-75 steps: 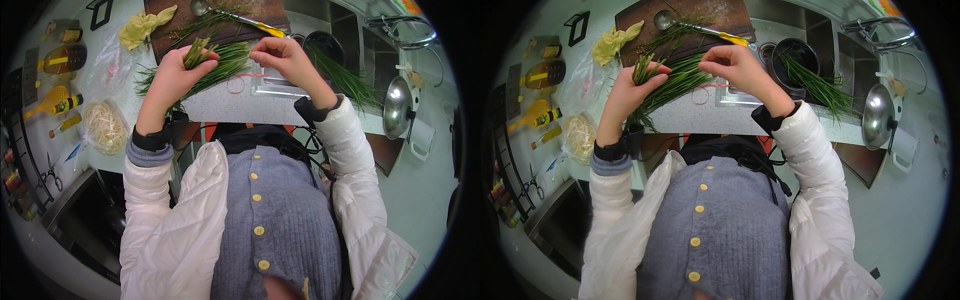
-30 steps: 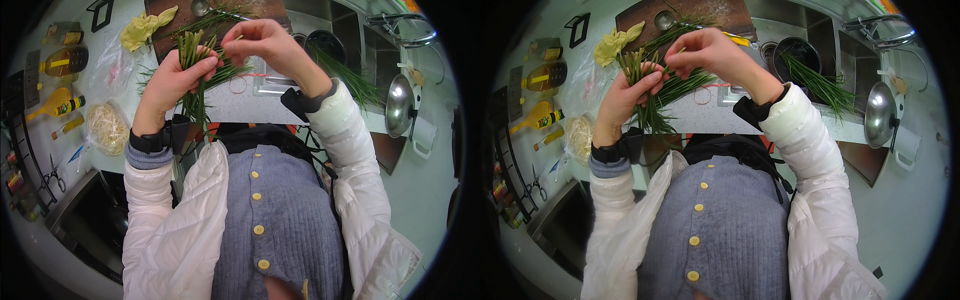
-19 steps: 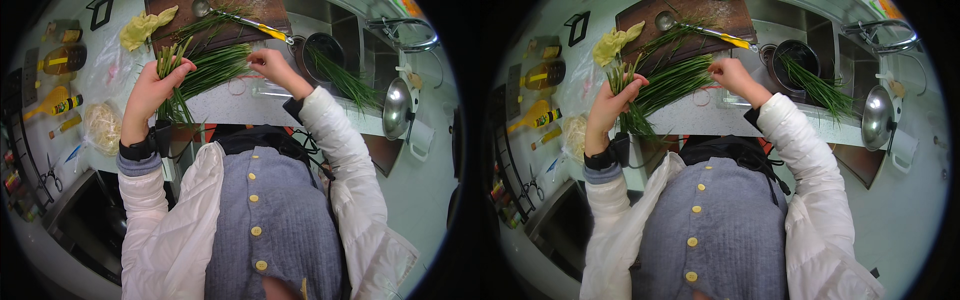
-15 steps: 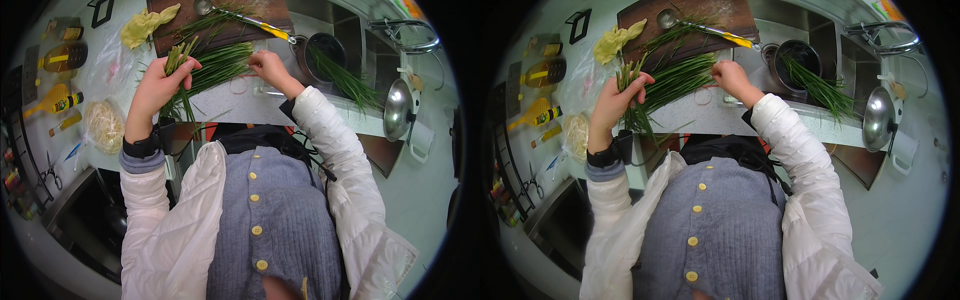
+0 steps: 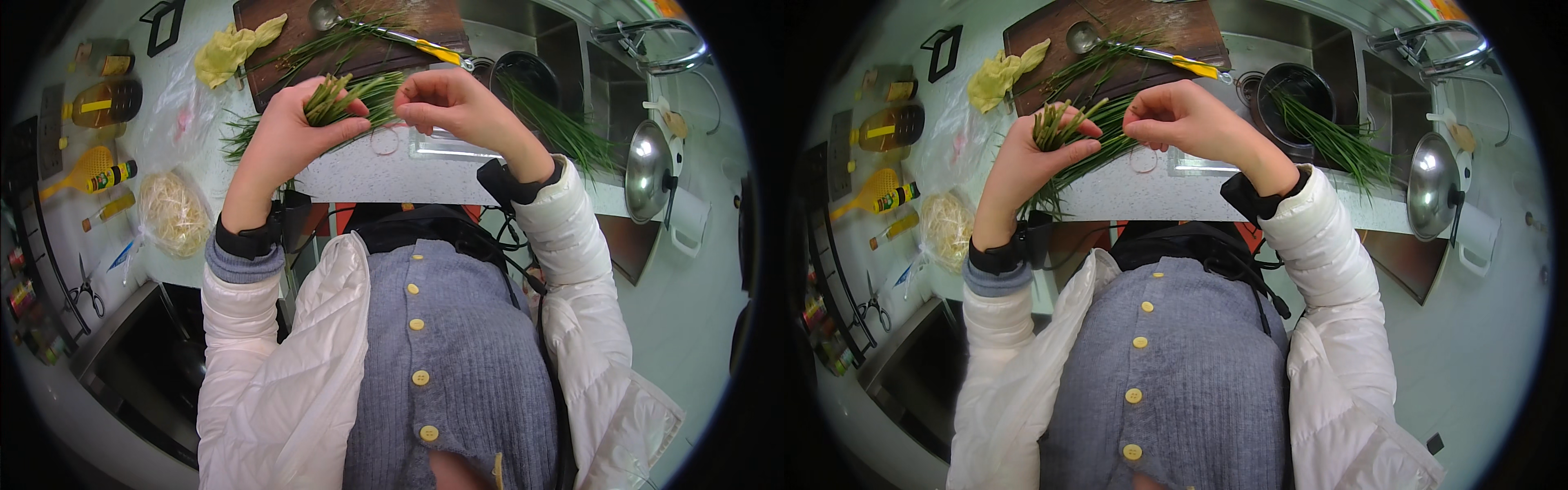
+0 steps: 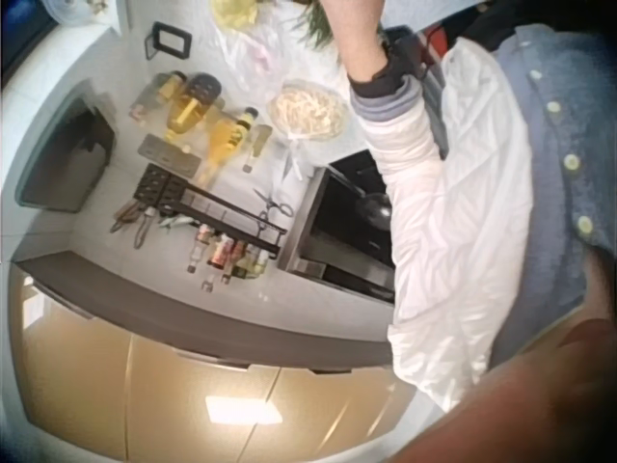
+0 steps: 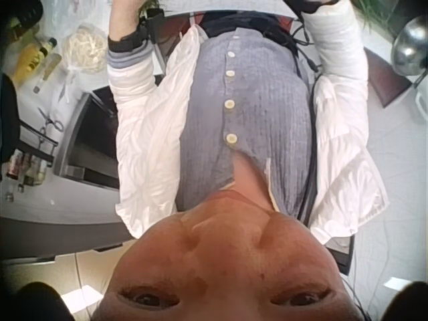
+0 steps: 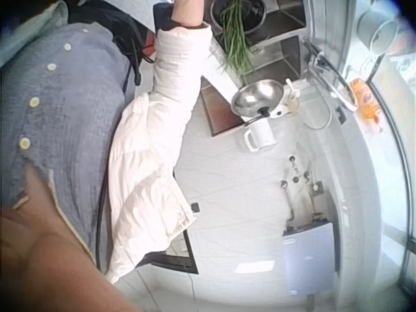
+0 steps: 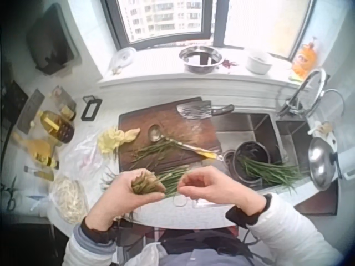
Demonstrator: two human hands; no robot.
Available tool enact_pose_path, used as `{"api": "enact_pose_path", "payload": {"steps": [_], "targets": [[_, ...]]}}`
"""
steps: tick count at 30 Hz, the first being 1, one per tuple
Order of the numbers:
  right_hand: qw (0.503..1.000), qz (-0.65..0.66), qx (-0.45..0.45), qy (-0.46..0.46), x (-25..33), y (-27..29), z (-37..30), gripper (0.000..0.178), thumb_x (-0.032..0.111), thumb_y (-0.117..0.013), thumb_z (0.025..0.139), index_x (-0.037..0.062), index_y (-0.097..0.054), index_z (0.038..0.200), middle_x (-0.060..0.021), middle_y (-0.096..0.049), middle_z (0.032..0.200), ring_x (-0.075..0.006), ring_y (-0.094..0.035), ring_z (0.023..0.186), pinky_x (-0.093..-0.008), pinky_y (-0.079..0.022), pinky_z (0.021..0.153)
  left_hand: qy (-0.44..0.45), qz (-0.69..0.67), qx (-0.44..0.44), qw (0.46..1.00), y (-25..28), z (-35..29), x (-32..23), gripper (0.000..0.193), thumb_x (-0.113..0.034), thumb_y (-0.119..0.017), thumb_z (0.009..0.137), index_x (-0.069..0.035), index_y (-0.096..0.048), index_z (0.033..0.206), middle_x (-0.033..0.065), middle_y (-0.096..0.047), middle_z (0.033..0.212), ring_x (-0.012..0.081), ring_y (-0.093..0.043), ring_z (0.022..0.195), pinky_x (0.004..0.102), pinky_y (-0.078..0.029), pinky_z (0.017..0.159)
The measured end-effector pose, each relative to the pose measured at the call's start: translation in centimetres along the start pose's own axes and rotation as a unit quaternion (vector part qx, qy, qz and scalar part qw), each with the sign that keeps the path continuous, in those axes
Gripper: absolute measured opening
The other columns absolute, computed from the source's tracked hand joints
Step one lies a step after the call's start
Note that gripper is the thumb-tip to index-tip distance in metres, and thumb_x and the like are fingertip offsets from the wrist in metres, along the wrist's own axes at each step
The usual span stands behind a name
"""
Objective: The person snaps the tough ends off green onion stalks one by one and places the trimmed stalks into a metal bowl in the sink. The person occasionally picks up a new stalk from the cutting board and continues the trimming process.
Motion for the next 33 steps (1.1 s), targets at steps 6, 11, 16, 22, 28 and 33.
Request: {"api": "enact_pose_path", "payload": {"steps": [6, 11, 16, 22, 28, 33], "targets": [[1.000, 0.030, -0.001, 0.010, 0.6, -0.4, -0.2, 0.015, 0.015, -0.064, 0.091, 0.0000, -0.063, 0.092, 0.0026, -0.060, 0.079, -0.0037, -0.054, 0.070, -0.0198, -0.044, 0.063, 0.033, -0.017, 0.030, 0.999, -0.6, 0.1, -0.5, 0.015, -0.012, -0.074, 0.081, 0.001, -0.070, 0.086, -0.0036, -0.058, 0.063, 0.0041, -0.047, 0.059, 0.0226, -0.040, 0.055], [0.999, 0.005, -0.015, 0.038, 0.1, -1.1, 0.0, 0.012, 0.013, -0.066, 0.088, 0.0005, -0.065, 0.089, 0.0020, -0.061, 0.077, -0.0048, -0.055, 0.071, -0.0200, -0.044, 0.065, 0.052, -0.036, 0.017, 0.998, -1.1, -0.1, -0.3, 0.015, -0.013, -0.073, 0.082, 0.001, -0.070, 0.085, -0.0041, -0.059, 0.066, 0.0038, -0.049, 0.061, 0.0225, -0.041, 0.056], [0.991, 0.070, -0.099, 0.059, -0.1, 0.2, -0.2, 0.016, 0.017, -0.065, 0.090, 0.0011, -0.063, 0.091, 0.0021, -0.059, 0.078, -0.0060, -0.053, 0.070, -0.0209, -0.044, 0.067, 0.078, -0.055, 0.016, 0.995, -0.8, -0.4, -0.6, 0.009, -0.009, -0.071, 0.084, -0.001, -0.068, 0.087, -0.0045, -0.059, 0.072, 0.0031, -0.049, 0.065, 0.0205, -0.038, 0.057], [0.990, 0.065, -0.111, 0.061, -0.3, -0.4, -0.1, 0.019, 0.020, -0.064, 0.092, 0.0009, -0.064, 0.096, 0.0008, -0.060, 0.081, -0.0066, -0.053, 0.072, -0.0226, -0.045, 0.068, 0.092, -0.125, -0.005, 0.988, -0.7, -0.7, -0.6, 0.013, -0.013, -0.070, 0.086, -0.001, -0.070, 0.089, -0.0034, -0.062, 0.072, 0.0031, -0.050, 0.061, 0.0208, -0.038, 0.053], [0.977, 0.193, -0.050, 0.073, -0.4, -2.2, -0.1, 0.019, 0.019, -0.068, 0.089, 0.0030, -0.068, 0.099, 0.0015, -0.065, 0.083, -0.0047, -0.056, 0.074, -0.0201, -0.045, 0.067, 0.131, -0.261, -0.013, 0.956, -1.2, -1.0, -0.4, 0.015, -0.016, -0.069, 0.088, -0.004, -0.068, 0.095, 0.0006, -0.065, 0.075, 0.0026, -0.045, 0.055, 0.0181, -0.031, 0.047], [0.974, 0.195, -0.047, 0.104, -0.5, -2.9, 0.2, 0.016, 0.016, -0.068, 0.089, 0.0018, -0.067, 0.095, -0.0007, -0.066, 0.081, -0.0052, -0.056, 0.071, -0.0202, -0.044, 0.065, 0.135, -0.332, 0.005, 0.933, -1.6, -1.1, -0.4, 0.015, -0.017, -0.068, 0.089, -0.004, -0.066, 0.096, 0.0025, -0.066, 0.078, 0.0036, -0.045, 0.054, 0.0184, -0.033, 0.047]]}}
Point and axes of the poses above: each hand's wrist, its own z-axis towards the middle knuckle, its own y-axis out of the back of the hand, x = y × z, the point moved 1 cm from there along z, towards the middle knuckle
